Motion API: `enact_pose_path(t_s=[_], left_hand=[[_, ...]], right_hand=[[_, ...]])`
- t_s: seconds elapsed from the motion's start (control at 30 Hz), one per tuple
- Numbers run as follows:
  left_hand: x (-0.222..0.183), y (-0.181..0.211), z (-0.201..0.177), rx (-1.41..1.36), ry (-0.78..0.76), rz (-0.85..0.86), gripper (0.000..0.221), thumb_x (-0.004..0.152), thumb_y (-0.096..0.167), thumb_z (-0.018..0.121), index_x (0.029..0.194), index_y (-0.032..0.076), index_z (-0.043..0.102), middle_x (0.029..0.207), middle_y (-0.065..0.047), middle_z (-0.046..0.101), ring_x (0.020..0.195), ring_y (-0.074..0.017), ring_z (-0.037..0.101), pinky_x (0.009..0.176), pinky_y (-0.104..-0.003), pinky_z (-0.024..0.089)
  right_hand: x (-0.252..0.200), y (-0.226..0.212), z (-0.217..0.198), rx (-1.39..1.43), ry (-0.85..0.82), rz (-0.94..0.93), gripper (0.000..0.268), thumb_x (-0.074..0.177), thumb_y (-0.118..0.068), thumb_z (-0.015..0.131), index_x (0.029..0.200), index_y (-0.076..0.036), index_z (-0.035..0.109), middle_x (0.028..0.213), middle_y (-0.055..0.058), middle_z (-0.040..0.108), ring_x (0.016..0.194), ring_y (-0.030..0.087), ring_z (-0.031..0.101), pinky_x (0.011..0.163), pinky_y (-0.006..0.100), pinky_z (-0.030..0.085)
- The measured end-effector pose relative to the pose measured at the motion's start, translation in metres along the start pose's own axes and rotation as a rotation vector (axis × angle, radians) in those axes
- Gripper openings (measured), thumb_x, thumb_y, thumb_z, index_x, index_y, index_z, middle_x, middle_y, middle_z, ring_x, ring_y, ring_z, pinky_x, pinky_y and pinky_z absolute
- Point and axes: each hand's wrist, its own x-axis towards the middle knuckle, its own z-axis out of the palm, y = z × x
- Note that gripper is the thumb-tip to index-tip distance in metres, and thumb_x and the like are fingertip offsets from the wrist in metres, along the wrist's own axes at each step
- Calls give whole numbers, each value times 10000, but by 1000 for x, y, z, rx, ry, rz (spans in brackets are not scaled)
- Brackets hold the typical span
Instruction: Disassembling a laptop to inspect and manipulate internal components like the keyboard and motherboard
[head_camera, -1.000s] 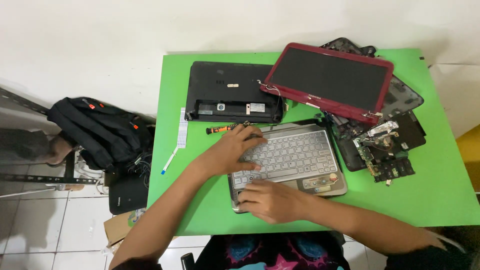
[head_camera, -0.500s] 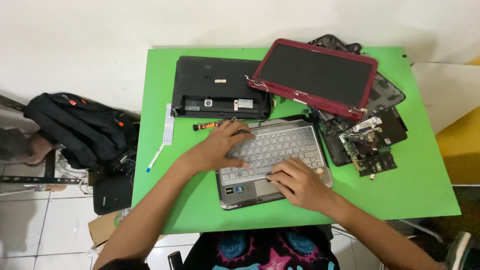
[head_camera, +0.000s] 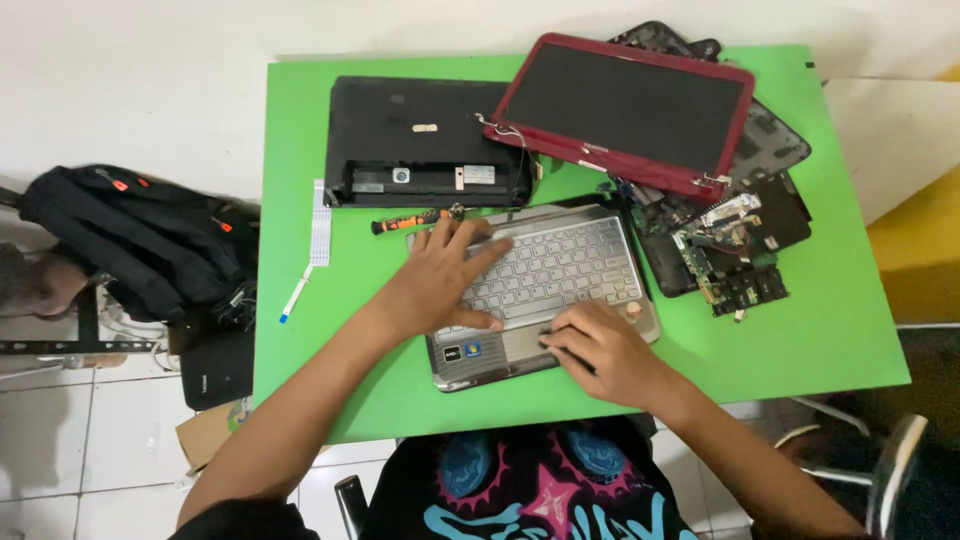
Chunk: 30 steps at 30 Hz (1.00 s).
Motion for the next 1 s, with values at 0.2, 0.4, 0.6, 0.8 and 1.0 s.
enact_pose_path(t_s=[0.2, 0.4, 0.6, 0.8, 1.0], left_hand=[[0, -2, -4, 0, 14, -1, 1023, 697, 768, 722, 1527, 258, 408, 1413, -62, 348, 1182, -324, 398, 933, -476, 438], [1, -4, 1, -56, 4, -22, 1015, 673, 773, 744, 1494, 241, 472, 1416, -55, 357, 1196, -325, 401, 923, -460, 434], [2, -3, -4, -72, 23, -17, 1006, 658, 737, 782, 1472, 222, 490, 1411, -58, 369, 1217, -338, 406, 933, -477, 440], [1, -2, -6, -49, -8, -35, 1021, 655, 777, 757, 1476, 237, 478, 1410, -41, 358, 1215, -315, 402, 950, -451, 434], [2, -2, -4, -54, -26, -44, 1022, 658, 796, 746, 1479, 255, 467, 1419, -27, 350, 1233, -302, 390, 969, -446, 424]], right_hand=[[-18, 35, -3, -46, 44, 60, 59, 942, -142, 692, 950, -83, 692, 964, 69, 627, 905, 303, 653, 834, 452, 511], [-20, 16, -11, 53, -5, 28, 50, 938, -129, 686, 905, -91, 689, 918, 65, 642, 859, 299, 654, 813, 427, 524], [-31, 34, -3, -100, 88, 143, 62, 922, -155, 699, 919, -96, 682, 914, 64, 614, 846, 295, 613, 785, 444, 495], [-25, 9, -17, -8, 43, 69, 56, 933, -125, 674, 902, -81, 690, 894, 71, 630, 841, 302, 628, 783, 432, 504], [-35, 1, -27, -47, 77, 170, 30, 909, -106, 695, 925, -81, 701, 920, 75, 643, 852, 307, 638, 799, 429, 519]])
